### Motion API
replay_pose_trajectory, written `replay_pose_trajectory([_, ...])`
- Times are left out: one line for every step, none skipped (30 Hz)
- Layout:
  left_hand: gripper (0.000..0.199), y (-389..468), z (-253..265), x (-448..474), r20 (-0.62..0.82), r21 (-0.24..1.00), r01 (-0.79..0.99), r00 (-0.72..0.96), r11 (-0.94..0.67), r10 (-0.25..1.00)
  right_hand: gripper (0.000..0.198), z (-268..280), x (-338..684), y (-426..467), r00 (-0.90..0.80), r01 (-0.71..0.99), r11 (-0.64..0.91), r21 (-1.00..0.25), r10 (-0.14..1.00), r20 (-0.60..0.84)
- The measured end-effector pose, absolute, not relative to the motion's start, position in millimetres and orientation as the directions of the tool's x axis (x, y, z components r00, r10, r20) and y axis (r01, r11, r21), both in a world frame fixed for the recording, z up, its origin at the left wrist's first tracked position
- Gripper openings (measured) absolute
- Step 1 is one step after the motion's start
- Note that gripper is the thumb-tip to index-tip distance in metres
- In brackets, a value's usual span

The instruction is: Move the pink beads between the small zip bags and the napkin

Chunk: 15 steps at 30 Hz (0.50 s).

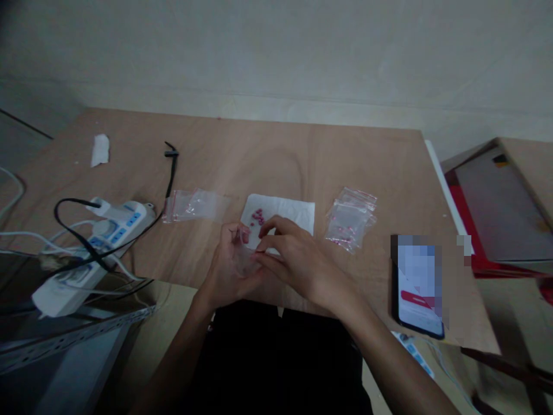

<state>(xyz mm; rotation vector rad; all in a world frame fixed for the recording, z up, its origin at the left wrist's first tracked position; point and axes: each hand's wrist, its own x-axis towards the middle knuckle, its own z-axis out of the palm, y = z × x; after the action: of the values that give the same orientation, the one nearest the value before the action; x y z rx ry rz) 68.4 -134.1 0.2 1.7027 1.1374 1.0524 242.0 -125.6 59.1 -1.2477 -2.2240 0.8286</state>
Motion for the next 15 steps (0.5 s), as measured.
replay_pose_trajectory([0.046,-137,4,67,0.169,0.947,0.227,0.253,-0.229,0.952,0.012,57,245,-127,-0.434,0.592,0.364,-0.719,0.896,0.097])
replay_pose_trajectory([0.038,-139,8,67,0.133,0.968,0.178,0.245,-0.18,0.96,0.012,55,247,-128,-0.396,0.57,0.312,-0.76,0.915,0.079])
replay_pose_trajectory([0.029,-140,12,67,0.092,0.984,0.129,0.218,-0.122,0.972,0.013,53,248,-130,-0.372,0.529,0.255,-0.809,0.927,0.049])
replay_pose_trajectory([0.022,-141,15,68,0.053,0.994,0.087,0.176,-0.069,0.983,0.015,51,248,-131,-0.354,0.472,0.194,-0.86,0.935,0.017])
replay_pose_trajectory([0.02,-141,18,69,0.023,0.998,0.06,0.127,-0.031,0.992,0.016,49,248,-132,-0.328,0.402,0.134,-0.906,0.945,-0.006])
replay_pose_trajectory([0.019,-141,20,70,0.005,0.999,0.05,0.079,-0.009,0.997,0.017,48,247,-132,-0.287,0.327,0.081,-0.942,0.958,-0.017])
replay_pose_trajectory([0.019,-141,22,71,0.001,0.999,0.049,0.042,-0.003,0.999,0.018,47,246,-133,-0.226,0.256,0.043,-0.966,0.974,-0.017])
replay_pose_trajectory([0.018,-140,23,71,0.003,0.999,0.051,0.018,-0.004,1.0,0.02,46,246,-133,-0.156,0.196,0.02,-0.98,0.988,-0.011])
replay_pose_trajectory([0.017,-139,24,71,0.002,0.999,0.051,0.005,-0.002,1.0,0.022,46,245,-134,-0.093,0.15,0.008,-0.989,0.996,-0.006])
replay_pose_trajectory([0.017,-139,24,72,-0.01,0.999,0.048,0.0,0.01,1.0,0.025,47,244,-134,-0.049,0.119,0.003,-0.993,0.999,-0.003])
replay_pose_trajectory([0.017,-139,25,71,-0.031,0.999,0.043,0.005,0.031,1.0,0.028,47,244,-135,-0.026,0.096,0.0,-0.995,1.0,-0.003])
replay_pose_trajectory([0.017,-139,25,71,-0.055,0.998,0.038,0.012,0.054,0.998,0.029,49,245,-136,-0.018,0.077,0.0,-0.997,1.0,-0.001])
replay_pose_trajectory([0.018,-139,26,71,-0.074,0.997,0.036,0.019,0.073,0.997,0.031,50,245,-137,-0.02,0.062,0.0,-0.998,1.0,-0.001])
replay_pose_trajectory([0.017,-139,26,71,-0.08,0.996,0.038,0.029,0.079,0.996,0.032,52,246,-138,-0.025,0.052,-0.001,-0.999,1.0,-0.002])
replay_pose_trajectory([0.017,-139,27,71,-0.076,0.996,0.046,0.048,0.074,0.996,0.034,53,247,-139,-0.03,0.05,-0.003,-0.999,1.0,-0.005])
